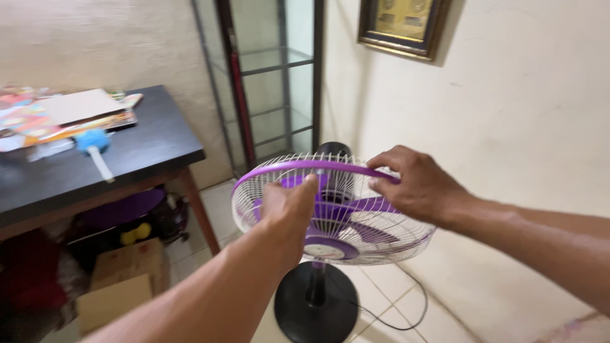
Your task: The person assembles a standing electric fan by attaching the front grille, inserting the purple fan blades, and securing the rear grille with a screw. The person then removes the rear grille and blades, reattaches the front grille, and repeats the assembly sequence.
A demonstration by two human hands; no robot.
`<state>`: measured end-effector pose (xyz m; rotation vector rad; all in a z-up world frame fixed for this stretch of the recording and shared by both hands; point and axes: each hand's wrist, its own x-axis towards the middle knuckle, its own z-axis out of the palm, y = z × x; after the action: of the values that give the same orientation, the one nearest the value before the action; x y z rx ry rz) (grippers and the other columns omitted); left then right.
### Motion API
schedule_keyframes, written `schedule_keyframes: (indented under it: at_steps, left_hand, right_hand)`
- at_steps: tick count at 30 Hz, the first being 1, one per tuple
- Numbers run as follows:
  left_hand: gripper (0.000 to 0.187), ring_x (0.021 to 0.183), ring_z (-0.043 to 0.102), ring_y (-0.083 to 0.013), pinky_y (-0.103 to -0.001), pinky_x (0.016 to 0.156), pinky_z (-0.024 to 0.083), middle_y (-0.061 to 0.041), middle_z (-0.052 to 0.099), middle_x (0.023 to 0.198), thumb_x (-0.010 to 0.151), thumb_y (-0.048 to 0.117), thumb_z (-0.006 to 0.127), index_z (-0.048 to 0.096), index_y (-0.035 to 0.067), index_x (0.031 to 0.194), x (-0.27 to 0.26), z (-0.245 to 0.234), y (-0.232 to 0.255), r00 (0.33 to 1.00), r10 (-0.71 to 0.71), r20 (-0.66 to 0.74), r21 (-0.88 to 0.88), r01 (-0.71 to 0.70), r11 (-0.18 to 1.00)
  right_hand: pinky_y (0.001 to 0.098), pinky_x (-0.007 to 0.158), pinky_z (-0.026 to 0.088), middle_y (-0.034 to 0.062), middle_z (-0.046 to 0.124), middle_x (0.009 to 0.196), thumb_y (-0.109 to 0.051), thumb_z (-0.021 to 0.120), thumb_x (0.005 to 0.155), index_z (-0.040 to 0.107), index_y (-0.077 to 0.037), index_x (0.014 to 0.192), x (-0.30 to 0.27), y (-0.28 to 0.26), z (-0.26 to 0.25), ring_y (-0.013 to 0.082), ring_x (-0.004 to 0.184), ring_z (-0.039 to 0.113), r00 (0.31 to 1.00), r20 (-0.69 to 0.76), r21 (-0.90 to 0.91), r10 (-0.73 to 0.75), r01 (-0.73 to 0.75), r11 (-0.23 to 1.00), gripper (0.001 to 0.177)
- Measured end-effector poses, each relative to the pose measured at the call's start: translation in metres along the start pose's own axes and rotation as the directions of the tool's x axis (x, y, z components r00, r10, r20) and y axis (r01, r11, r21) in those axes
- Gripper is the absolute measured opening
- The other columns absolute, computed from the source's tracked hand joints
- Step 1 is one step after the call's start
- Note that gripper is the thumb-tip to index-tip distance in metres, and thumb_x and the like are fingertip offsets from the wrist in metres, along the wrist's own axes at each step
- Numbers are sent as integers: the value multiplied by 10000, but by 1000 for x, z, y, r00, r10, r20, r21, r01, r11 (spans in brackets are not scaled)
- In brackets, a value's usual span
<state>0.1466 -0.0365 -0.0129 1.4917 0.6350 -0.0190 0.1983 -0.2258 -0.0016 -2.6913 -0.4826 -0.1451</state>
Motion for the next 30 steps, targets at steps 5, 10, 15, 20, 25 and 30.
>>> schedule_keyframes:
  at_steps: [5, 10, 15, 20, 25, 30]
  left_hand:
    - [727, 1235, 657, -312, -433, 1078, 515, -222, 637, 1324, 940, 316, 681, 303, 106, 1524, 1, -3, -2, 994, 8, 109, 50, -13, 999]
    - [700, 1244, 644, -288, -407, 1106, 474, -199, 644, 1342, 951, 326, 672, 336, 102, 1523, -3, 3, 6, 988, 29, 150, 91, -43, 995]
    - [691, 1234, 630, -307, -410, 1045, 538, -135, 556, 1377, 971, 354, 680, 343, 217, 1559, -12, 7, 10, 1000, 1, 2, 268, -2, 963]
    - [579, 1129, 694, -336, -431, 930, 626, -147, 619, 1276, 952, 293, 646, 390, 217, 1466, -7, 2, 11, 993, -102, -59, 128, 109, 986]
    - [477, 1086, 693, -317, -415, 937, 624, -161, 633, 1258, 920, 243, 698, 486, 117, 1328, 2, -9, 4, 993, -54, -103, 1, 55, 998]
    - [481, 1123, 695, -338, -402, 1013, 593, -183, 637, 1262, 933, 266, 746, 502, 120, 1321, 1, -13, -6, 993, -73, -88, -30, 71, 997]
  right_hand:
    - [413, 963, 543, 92, 707, 1160, -280, 657, 884, 729, -123, 1145, 4, 11, -7, 263, 1051, 690, 999, -20, -94, -31, 29, 995, 312]
    - [417, 908, 578, 88, 728, 1128, -347, 710, 888, 723, -147, 1133, 12, 20, -23, 262, 956, 742, 984, 129, -38, 120, -116, 992, 316]
    - [413, 884, 559, 88, 772, 1012, -285, 723, 839, 791, -114, 1031, 4, 10, -10, 229, 924, 720, 998, -39, 9, -55, 55, 998, 266]
    - [403, 777, 581, 60, 777, 868, -301, 710, 920, 774, -119, 997, 4, -1, -3, 224, 750, 727, 998, 24, 25, 58, -59, 998, 208]
    - [352, 752, 606, 60, 753, 884, -236, 713, 851, 778, -77, 906, 16, -7, -3, 147, 784, 699, 994, 69, 142, -80, 70, 987, 180]
    - [376, 826, 536, 82, 705, 863, -259, 774, 859, 731, -62, 922, 29, -2, -18, 194, 846, 653, 926, 362, 219, 104, -194, 956, 212]
